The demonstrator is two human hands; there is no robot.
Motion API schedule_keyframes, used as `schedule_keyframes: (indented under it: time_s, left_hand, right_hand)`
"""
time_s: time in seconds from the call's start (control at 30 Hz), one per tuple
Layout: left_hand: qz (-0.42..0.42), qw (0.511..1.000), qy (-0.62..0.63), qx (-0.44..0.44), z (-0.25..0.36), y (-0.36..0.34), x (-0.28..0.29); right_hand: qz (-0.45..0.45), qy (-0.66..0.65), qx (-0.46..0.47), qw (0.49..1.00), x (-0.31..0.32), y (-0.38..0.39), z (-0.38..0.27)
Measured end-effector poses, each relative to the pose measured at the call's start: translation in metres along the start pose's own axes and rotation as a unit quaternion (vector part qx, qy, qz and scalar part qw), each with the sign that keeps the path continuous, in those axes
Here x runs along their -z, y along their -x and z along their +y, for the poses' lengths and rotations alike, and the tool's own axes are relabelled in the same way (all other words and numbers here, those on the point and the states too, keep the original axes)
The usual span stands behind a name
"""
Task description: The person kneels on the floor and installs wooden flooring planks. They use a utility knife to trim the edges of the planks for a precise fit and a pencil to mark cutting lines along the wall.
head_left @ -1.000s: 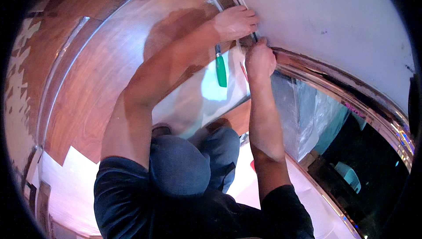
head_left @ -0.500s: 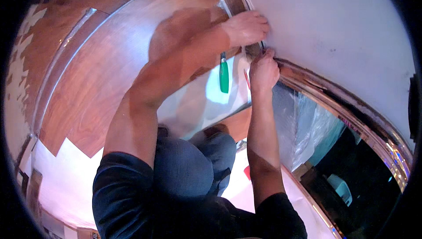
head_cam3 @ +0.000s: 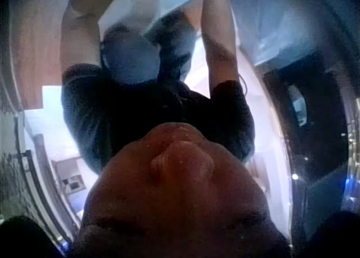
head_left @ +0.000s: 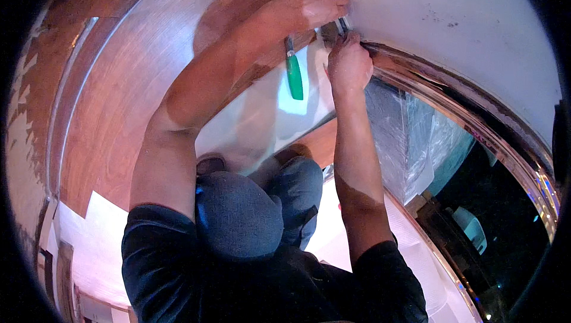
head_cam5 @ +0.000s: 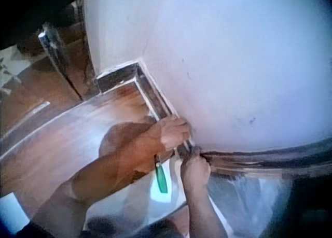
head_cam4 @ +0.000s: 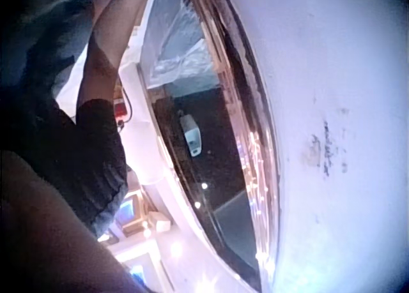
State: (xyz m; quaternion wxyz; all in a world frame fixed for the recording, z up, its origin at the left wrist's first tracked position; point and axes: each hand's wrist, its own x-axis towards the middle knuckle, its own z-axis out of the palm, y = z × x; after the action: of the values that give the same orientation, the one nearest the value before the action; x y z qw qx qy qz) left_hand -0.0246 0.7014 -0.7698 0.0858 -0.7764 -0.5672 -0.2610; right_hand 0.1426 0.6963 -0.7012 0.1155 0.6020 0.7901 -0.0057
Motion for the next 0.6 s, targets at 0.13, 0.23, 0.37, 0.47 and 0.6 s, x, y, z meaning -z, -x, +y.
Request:
schedule_keyframes:
  time_s: [0.13,0.23,0.37,0.47,0.6]
  left_hand:
    - [0.060,0.989,0.106,0.080,0.009,0.015,0.010]
    - [0.157,0.913,0.245,0.284,0.035,0.040,-0.010]
    - [0.085,0.792,0.470,0.379,0.057,0.055,-0.066]
    - [-0.010,0.779,0.499,0.379,0.049,0.041,-0.062]
    - [-0.076,0.733,0.539,0.408,0.042,0.033,-0.049]
  right_hand:
    - [0.022,-0.016,0.012,1.000,-0.013,0.000,0.008]
    - [0.029,-0.030,0.005,0.999,-0.011,0.001,0.006]
    - [0.034,-0.045,0.027,0.998,-0.012,0.000,0.005]
    - [0.026,-0.058,0.038,0.997,-0.008,-0.002,0.005]
    - [0.014,-0.061,0.043,0.997,-0.004,-0.002,0.005]
